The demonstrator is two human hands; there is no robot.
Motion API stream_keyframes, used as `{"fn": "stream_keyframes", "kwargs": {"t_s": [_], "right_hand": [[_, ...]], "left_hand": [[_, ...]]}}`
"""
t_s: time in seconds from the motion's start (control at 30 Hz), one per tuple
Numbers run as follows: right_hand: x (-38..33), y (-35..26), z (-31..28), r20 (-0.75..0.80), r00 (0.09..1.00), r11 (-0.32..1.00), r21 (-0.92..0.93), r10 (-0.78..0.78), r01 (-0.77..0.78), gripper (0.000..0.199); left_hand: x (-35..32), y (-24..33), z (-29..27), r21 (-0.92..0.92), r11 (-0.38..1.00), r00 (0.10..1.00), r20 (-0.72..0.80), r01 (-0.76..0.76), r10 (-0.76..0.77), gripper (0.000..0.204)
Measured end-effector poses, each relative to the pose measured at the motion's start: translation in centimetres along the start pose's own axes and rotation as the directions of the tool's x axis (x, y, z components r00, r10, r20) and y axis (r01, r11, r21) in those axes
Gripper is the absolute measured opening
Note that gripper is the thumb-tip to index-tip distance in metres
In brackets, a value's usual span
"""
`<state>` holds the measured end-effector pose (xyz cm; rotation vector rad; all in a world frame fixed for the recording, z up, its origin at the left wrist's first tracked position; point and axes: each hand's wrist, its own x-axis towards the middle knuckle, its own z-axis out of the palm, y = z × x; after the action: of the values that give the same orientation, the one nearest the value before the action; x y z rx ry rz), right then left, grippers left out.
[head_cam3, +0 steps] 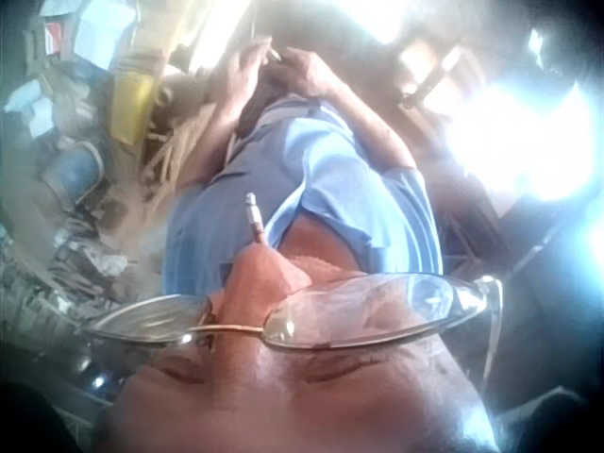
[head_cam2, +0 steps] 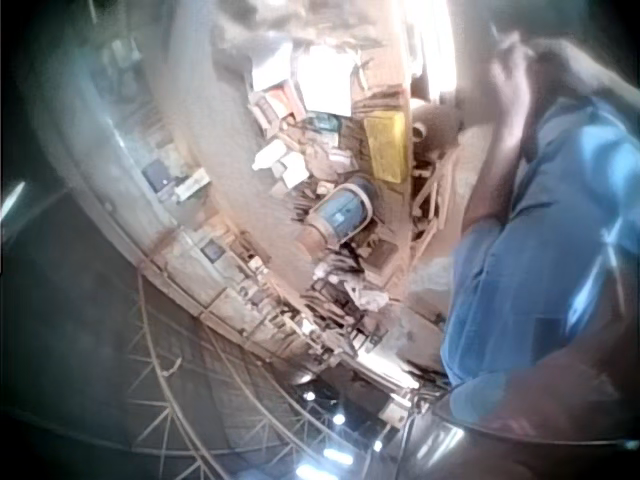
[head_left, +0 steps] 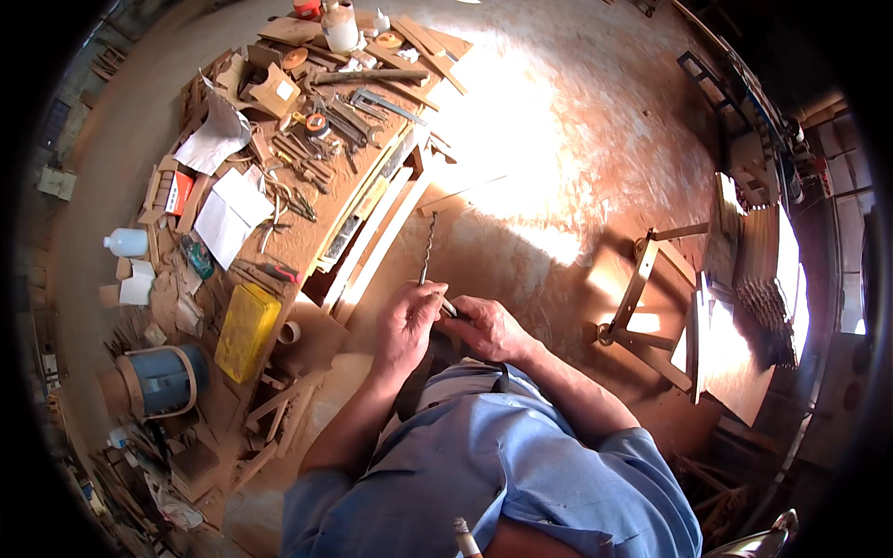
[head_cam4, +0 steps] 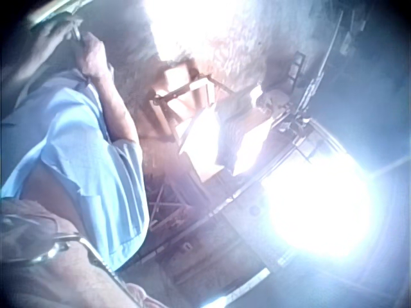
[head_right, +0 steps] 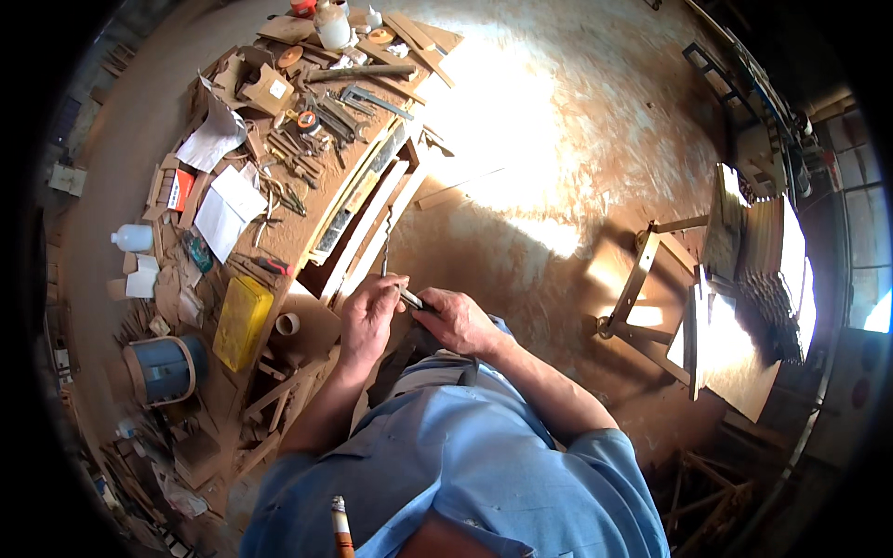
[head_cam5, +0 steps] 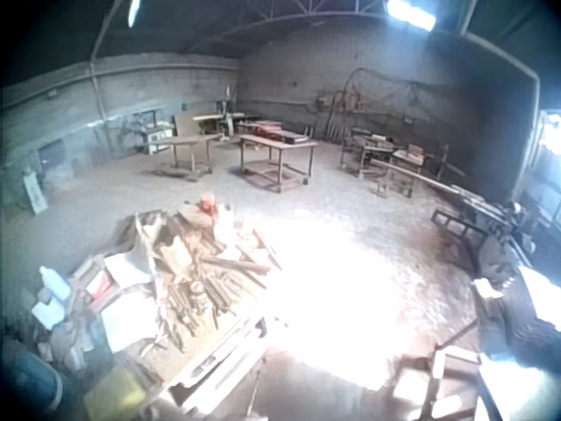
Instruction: The person selects a drill bit from a workbench, secures a wooden plank in a drill press vise, and drills a hole into the wood. The person then removes the plank and the drill bit from the machine.
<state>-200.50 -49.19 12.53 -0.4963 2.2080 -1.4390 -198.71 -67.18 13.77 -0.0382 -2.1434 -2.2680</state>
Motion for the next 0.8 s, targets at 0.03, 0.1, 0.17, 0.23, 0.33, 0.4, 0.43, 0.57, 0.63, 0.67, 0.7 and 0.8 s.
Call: {"fn": "stream_keyframes", "kwargs": {"t_s": [0.03,0.1,0.17,0.23,0.33,0.4,0.43,0.57,0.63,0.67,0.7,0.8], "right_hand": [[0.7,0.4,-0.4,0.012,1.000,1.000,-0.006,-0.012,0.012,0.017],[1.5,2.5,-0.6,-0.032,0.996,0.977,0.196,0.089,-0.081,0.015],[2.7,4.4,-1.7,0.037,0.963,0.814,0.526,0.268,-0.247,0.012],[3.8,5.4,-4.2,-0.039,0.949,0.746,0.629,0.312,-0.219,0.009],[6.8,6.1,-7.7,-0.049,0.911,0.656,0.710,0.410,-0.257,0.017],[8.5,6.5,-9.9,-0.005,0.939,0.630,0.743,0.343,-0.226,0.014],[9.4,6.5,-11.0,0.017,0.945,0.673,0.699,0.325,-0.244,0.014],[12.0,6.1,-14.9,0.086,0.970,0.794,0.560,0.229,-0.238,0.023],[12.9,5.8,-16.9,0.129,0.977,0.818,0.534,0.169,-0.212,0.025],[13.3,5.7,-18.0,0.153,0.975,0.836,0.504,0.163,-0.219,0.025],[13.5,5.7,-19.0,0.174,0.972,0.852,0.474,0.158,-0.223,0.025],[14.3,6.8,-21.2,0.235,0.961,0.915,0.337,0.147,-0.223,0.026]], "left_hand": [[0.9,-0.4,-0.4,0.119,0.990,0.997,0.003,-0.074,0.074,0.021],[2.6,-0.9,-0.6,0.083,0.995,0.997,-0.051,-0.052,0.057,0.023],[4.4,-1.4,-0.8,0.056,0.998,0.996,-0.075,-0.039,0.043,0.029],[6.1,-1.0,-0.1,0.012,1.000,0.992,-0.127,0.008,-0.006,0.033],[8.7,-1.1,1.5,-0.085,0.990,0.978,-0.166,0.113,-0.126,0.033],[10.6,-2.0,2.5,-0.146,0.969,0.963,-0.153,0.200,-0.222,0.030],[11.9,-2.3,3.5,-0.239,0.945,0.947,-0.176,0.224,-0.269,0.027],[16.8,-3.3,7.7,-0.264,0.958,0.939,-0.288,0.109,-0.186,0.018],[19.0,-4.4,9.9,-0.410,0.910,0.954,-0.294,-0.067,-0.062,0.013],[19.8,-4.4,10.7,-0.461,0.883,0.955,-0.292,-0.093,-0.052,0.011],[20.4,-4.5,11.5,-0.516,0.853,0.958,-0.277,-0.081,-0.077,0.010],[21.4,-4.9,12.8,-0.481,0.876,0.952,-0.285,-0.041,-0.111,0.010]]}}
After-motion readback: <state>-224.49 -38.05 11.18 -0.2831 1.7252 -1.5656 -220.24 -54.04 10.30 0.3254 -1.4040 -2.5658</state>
